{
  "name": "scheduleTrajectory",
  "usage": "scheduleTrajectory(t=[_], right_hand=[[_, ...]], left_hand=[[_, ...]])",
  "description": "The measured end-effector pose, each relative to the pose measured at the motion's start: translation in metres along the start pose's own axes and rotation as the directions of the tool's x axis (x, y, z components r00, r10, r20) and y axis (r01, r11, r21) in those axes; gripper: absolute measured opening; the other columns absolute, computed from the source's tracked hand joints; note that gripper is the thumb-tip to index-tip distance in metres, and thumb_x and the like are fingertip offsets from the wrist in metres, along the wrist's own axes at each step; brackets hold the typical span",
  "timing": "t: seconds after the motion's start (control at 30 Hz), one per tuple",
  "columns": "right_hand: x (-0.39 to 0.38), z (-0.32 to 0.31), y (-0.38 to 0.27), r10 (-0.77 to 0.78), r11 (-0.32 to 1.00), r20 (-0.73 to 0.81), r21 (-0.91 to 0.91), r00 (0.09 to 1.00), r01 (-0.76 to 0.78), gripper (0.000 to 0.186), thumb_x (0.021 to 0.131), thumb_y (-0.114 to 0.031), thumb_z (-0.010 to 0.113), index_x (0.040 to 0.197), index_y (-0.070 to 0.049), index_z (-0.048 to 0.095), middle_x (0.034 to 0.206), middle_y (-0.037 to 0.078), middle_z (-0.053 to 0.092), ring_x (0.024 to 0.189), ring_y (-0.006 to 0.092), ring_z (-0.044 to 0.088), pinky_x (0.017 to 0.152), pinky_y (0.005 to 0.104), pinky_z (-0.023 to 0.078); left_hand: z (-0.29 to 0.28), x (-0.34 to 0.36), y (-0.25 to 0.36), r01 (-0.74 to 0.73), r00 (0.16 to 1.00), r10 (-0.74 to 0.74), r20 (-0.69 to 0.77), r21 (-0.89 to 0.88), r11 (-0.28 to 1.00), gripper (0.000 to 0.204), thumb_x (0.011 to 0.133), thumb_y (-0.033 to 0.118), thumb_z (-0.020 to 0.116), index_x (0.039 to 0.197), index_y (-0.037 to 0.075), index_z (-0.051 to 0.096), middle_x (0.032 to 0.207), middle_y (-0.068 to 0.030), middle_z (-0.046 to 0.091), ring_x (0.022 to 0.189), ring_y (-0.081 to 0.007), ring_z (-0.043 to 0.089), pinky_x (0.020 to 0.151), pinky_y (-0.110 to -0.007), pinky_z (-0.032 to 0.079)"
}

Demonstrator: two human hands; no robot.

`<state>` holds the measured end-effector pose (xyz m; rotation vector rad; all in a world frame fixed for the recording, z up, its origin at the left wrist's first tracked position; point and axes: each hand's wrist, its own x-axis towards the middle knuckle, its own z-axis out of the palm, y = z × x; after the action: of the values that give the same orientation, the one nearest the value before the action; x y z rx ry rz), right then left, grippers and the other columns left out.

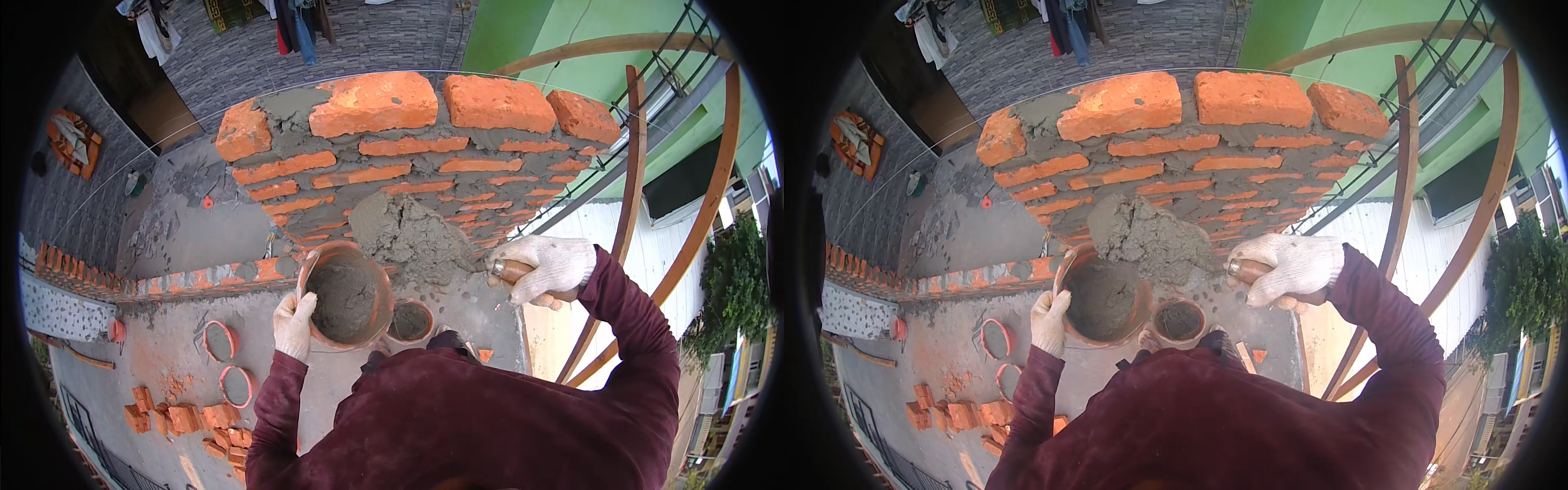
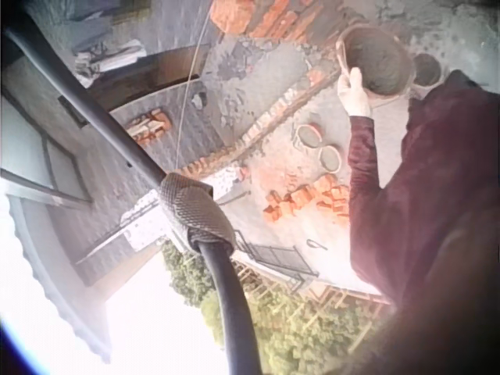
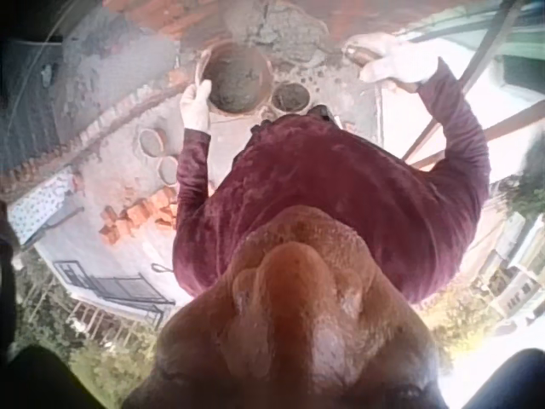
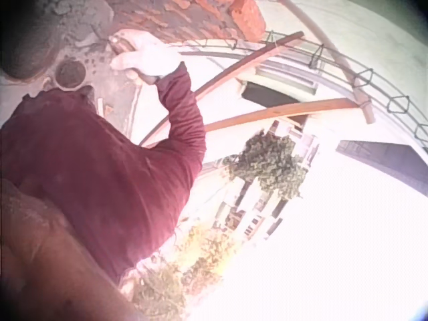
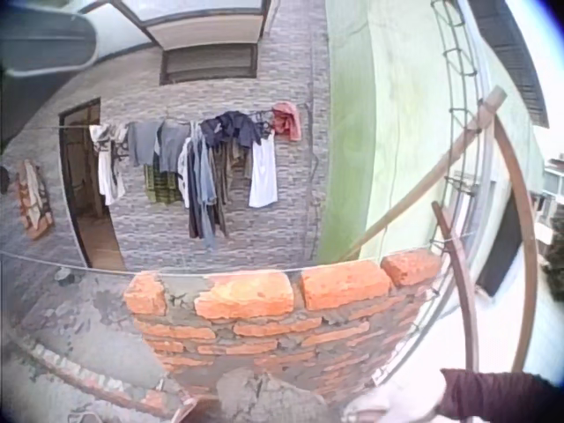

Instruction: The person lays red bricks onto a partially built wall using a trowel to apply mortar. They repeatedly scoop mortar from a bucket, spread it on the bricks, and tap each brick into place along a guide string.

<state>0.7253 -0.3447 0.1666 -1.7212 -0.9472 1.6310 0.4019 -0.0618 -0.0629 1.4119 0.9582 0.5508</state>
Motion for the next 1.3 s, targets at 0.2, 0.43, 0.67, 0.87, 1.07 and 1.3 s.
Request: scheduleTrajectory(t=[0.2,0.43,0.67,0.87,1.07,1.3], right_hand=[[-0.072,-0.108,-0.089,-0.157,0.948,-0.223,-0.307,0.962,0.083,0.047,0.079,-0.017,0.074,0.116,0.007,0.059,0.066,0.003,0.059,0.052,0.01,0.059,0.046,0.0233,0.049],[-0.042,-0.178,-0.143,-0.542,0.276,-0.315,-0.942,0.779,-0.189,0.024,0.086,-0.012,0.064,0.106,0.0,0.059,0.077,0.011,0.061,0.08,0.0256,0.069,0.073,0.04,0.056],[-0.003,-0.153,-0.074,-0.734,0.035,-0.318,-0.9,0.6,-0.435,0.031,0.087,-0.003,0.063,0.118,0.0,0.056,0.09,0.023,0.068,0.084,0.04,0.071,0.074,0.0469,0.058],[-0.051,-0.093,-0.107,-0.515,0.701,-0.687,-0.682,0.512,-0.21,0.049,0.102,-0.034,0.059,0.133,0.003,0.051,0.077,0.009,0.062,0.055,0.0143,0.062,0.049,0.0283,0.052],[-0.041,-0.015,-0.087,-0.352,0.734,-0.766,0.13,0.538,0.666,0.051,0.1,-0.035,0.056,0.125,0.009,0.055,0.075,0.009,0.058,0.051,0.0141,0.057,0.038,0.0247,0.052],[0.015,-0.057,-0.103,-0.463,0.55,-0.551,0.436,0.695,0.712,0.037,0.112,-0.033,0.038,0.115,0.002,0.047,0.082,0.007,0.052,0.045,0.0082,0.05,0.028,0.021,0.044]], left_hand=[[0.014,0.021,-0.027,0.034,0.999,-0.032,-0.025,0.099,0.995,0.016,0.094,0.019,0.071,0.088,0.005,0.065,0.08,0.0076,0.052,0.071,-0.0037,0.043,0.062,-0.024,0.035],[0.022,0.008,-0.053,0.097,0.977,-0.096,-0.189,-0.004,0.995,0.017,0.093,0.018,0.073,0.087,0.005,0.064,0.081,0.006,0.054,0.072,-0.0046,0.045,0.064,-0.024,0.037],[0.018,0.001,-0.088,0.178,0.949,-0.192,-0.251,-0.077,0.981,0.022,0.093,0.018,0.074,0.079,0.008,0.06,0.076,0.007,0.051,0.067,-0.005,0.043,0.058,-0.026,0.036],[0.024,0.01,-0.109,0.218,0.96,-0.216,-0.176,-0.009,0.976,0.02,0.089,0.015,0.074,0.079,0.007,0.059,0.075,0.0071,0.051,0.065,-0.0056,0.042,0.057,-0.027,0.036],[0.018,0.039,-0.12,0.167,0.986,-0.166,0.017,-0.053,0.985,0.017,0.088,0.015,0.074,0.094,0.0,0.068,0.083,0.0028,0.06,0.074,-0.008,0.051,0.067,-0.028,0.044],[0.006,0.068,-0.127,0.193,0.974,-0.194,0.114,0.017,0.981,0.021,0.09,0.012,0.071,0.105,-0.003,0.07,0.093,-0.0003,0.065,0.082,-0.0108,0.057,0.076,-0.029,0.048]])
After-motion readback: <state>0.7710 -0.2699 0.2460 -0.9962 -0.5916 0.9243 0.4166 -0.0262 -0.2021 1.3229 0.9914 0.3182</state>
